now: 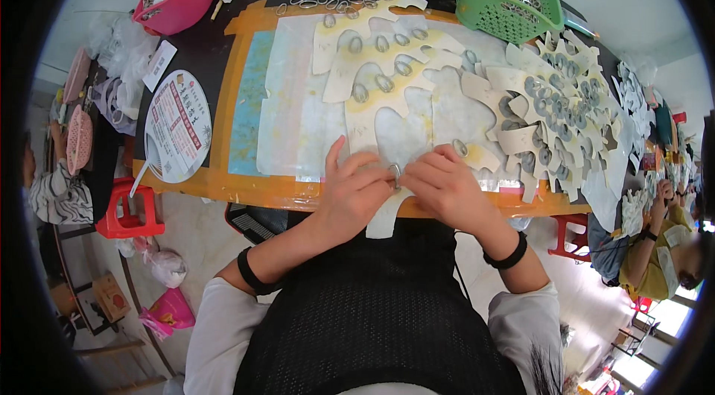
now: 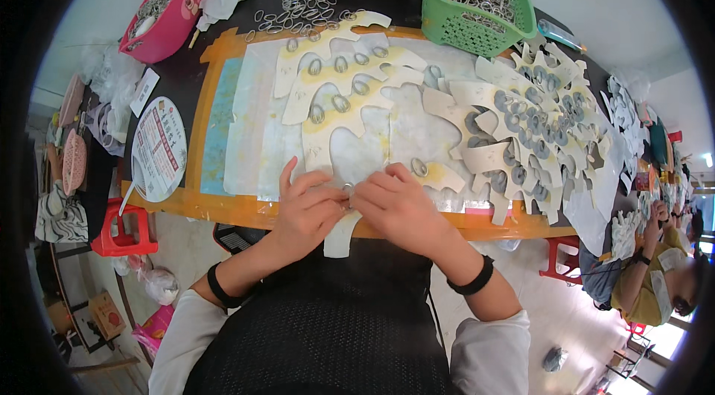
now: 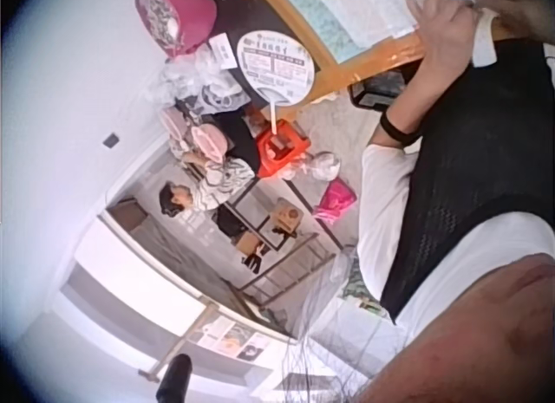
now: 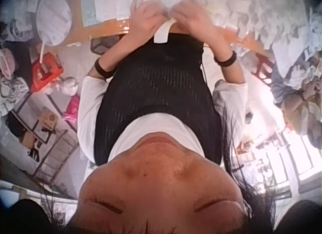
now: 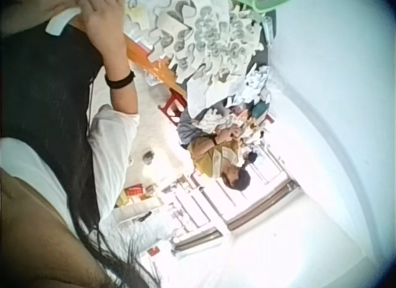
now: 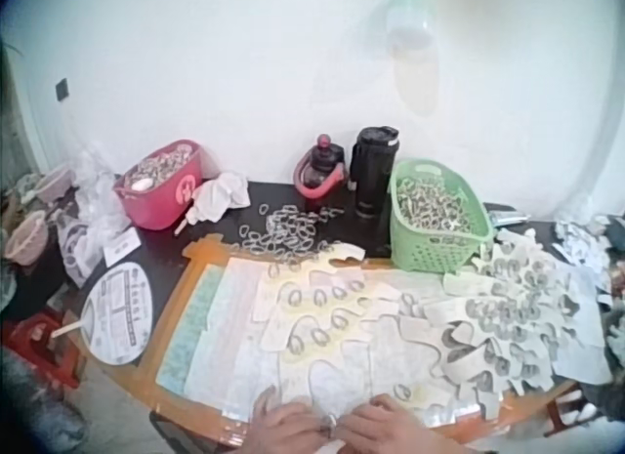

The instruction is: Manually attaching small ring-like components onto shoe upper material pieces.

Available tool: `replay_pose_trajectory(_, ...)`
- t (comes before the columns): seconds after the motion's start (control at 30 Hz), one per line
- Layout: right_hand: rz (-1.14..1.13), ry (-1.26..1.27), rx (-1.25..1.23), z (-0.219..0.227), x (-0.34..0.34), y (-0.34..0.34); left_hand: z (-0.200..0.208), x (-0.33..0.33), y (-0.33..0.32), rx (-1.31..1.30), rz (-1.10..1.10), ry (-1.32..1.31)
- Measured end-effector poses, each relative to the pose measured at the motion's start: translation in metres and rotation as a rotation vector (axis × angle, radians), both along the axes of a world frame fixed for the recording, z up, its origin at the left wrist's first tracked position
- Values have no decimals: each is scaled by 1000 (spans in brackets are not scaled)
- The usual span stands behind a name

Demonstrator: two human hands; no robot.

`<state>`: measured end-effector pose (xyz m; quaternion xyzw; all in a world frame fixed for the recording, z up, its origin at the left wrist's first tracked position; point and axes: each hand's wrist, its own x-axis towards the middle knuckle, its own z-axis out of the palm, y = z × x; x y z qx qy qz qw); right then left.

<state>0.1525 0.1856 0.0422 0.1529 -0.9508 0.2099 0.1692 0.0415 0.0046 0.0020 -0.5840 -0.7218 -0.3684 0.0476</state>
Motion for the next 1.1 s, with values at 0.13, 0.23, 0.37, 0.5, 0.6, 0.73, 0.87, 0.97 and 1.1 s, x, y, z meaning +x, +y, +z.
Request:
replay_pose_trajectory(0.13,-140,61,55,11,14,21,1,-3,-2,-22,4,12)
replay_pose_trajectory(0.23,-74,52,54,14,14,18,4,1,-3,-6,40,21)
replay_pose_trajectory(0.37,-29,-15,-10,14,0,-2,4,3,-5,16,68,48)
replay_pose_trajectory(0.5,54,-46,-27,2,-7,0,4,2,-5,43,32,55)
replay_pose_trajectory(0.6,107,-3,24,-6,-10,5,4,0,-5,36,13,58)
replay_pose_trajectory(0.73,58,13,67,-1,-2,7,3,0,-5,8,18,44)
replay_pose_trajectory(0.87,4,22,96,0,6,5,6,2,-5,-42,14,72)
replay_pose_trajectory(0.97,-108,11,-30,8,9,2,4,4,-6,-39,20,100)
replay_pose_trajectory(1.1,-100,24,-128,2,14,-6,4,4,-7,-29,9,118)
